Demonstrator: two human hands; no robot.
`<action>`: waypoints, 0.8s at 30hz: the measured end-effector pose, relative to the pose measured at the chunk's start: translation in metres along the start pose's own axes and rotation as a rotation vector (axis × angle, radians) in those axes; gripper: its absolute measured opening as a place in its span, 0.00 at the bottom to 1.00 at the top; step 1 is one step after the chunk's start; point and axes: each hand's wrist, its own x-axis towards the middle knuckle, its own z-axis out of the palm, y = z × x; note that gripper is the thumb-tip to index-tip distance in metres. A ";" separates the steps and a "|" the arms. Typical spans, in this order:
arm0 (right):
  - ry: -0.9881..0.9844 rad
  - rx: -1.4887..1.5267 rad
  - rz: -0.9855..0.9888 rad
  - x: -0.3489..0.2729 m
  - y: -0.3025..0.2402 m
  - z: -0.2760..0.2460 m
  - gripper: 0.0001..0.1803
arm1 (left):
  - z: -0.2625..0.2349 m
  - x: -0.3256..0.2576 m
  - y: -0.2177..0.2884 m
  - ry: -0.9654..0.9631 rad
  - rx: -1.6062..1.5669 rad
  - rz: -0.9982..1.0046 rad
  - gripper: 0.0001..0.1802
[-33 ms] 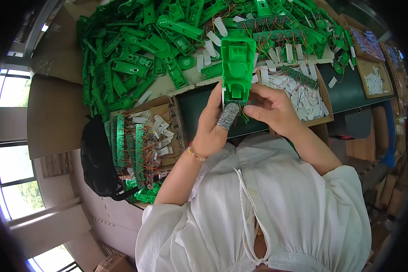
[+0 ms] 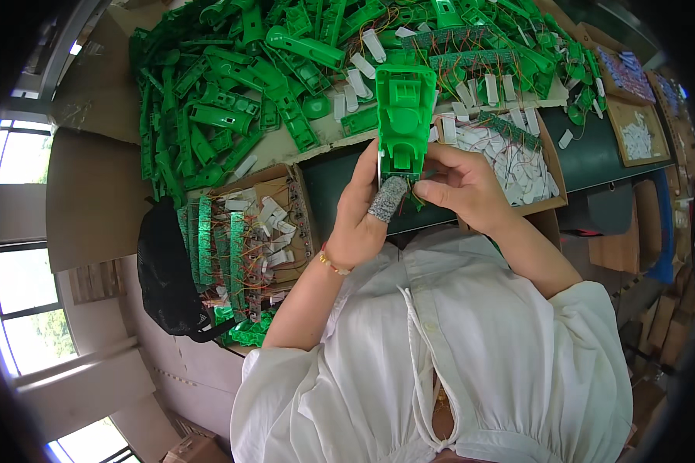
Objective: Manually assembling small white components into green plastic housings on a factory production line.
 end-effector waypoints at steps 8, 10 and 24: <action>-0.023 -0.059 -0.104 -0.004 0.003 -0.005 0.20 | 0.012 -0.002 0.006 -0.025 -0.021 0.026 0.30; 0.001 -0.023 -0.076 -0.004 -0.001 -0.003 0.19 | 0.012 -0.002 0.005 -0.014 -0.052 0.010 0.31; 0.160 0.046 -0.096 -0.012 0.014 0.016 0.20 | 0.010 -0.008 -0.008 0.082 -0.141 -0.061 0.32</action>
